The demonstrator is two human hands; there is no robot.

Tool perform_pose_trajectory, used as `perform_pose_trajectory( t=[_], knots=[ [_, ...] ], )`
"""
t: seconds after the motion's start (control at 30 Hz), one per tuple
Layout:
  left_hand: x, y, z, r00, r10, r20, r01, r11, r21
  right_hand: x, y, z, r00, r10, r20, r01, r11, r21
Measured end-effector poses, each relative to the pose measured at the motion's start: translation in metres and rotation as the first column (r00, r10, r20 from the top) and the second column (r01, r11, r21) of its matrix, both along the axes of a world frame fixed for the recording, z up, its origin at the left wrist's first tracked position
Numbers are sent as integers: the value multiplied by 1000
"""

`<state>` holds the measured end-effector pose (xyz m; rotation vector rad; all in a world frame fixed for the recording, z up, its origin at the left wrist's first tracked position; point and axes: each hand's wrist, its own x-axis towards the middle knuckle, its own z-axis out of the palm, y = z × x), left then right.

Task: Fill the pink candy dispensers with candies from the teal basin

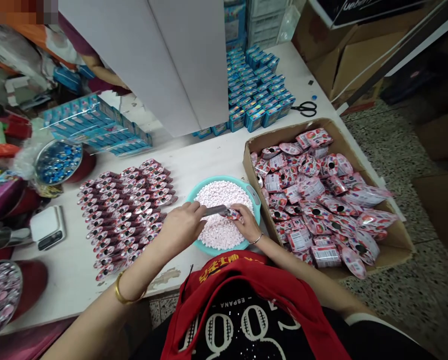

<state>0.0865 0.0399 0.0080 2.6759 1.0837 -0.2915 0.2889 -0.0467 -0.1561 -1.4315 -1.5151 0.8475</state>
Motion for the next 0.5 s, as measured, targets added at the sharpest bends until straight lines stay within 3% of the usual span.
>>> perform_pose_trajectory(
  t=[0.13, 0.27, 0.33, 0.4, 0.47, 0.5],
  knots=[
    [-8, -1, -39, 938, 77, 339, -36, 991, -127, -15, 0, 18, 997, 71, -28, -72, 997, -10],
    [-11, -2, -63, 890, 107, 444, -13, 978, -209, -14, 11, 36, 987, 154, 43, -155, 988, 21],
    [-24, 3, -66, 874, 179, 451, -102, 977, -189, 12, 24, 42, 985, 47, 168, -59, 996, 64],
    [-48, 12, -69, 848, 278, 451, -253, 961, -116, 56, 40, 46, 933, -159, 322, 138, 987, 87],
    [-78, 20, -77, 812, 378, 444, -404, 914, -39, 112, 56, 46, 805, -270, 529, 292, 955, 44],
    [-95, 23, -84, 793, 428, 433, -470, 882, -12, 139, 63, 42, 735, -228, 638, 315, 949, -23]
  ],
)
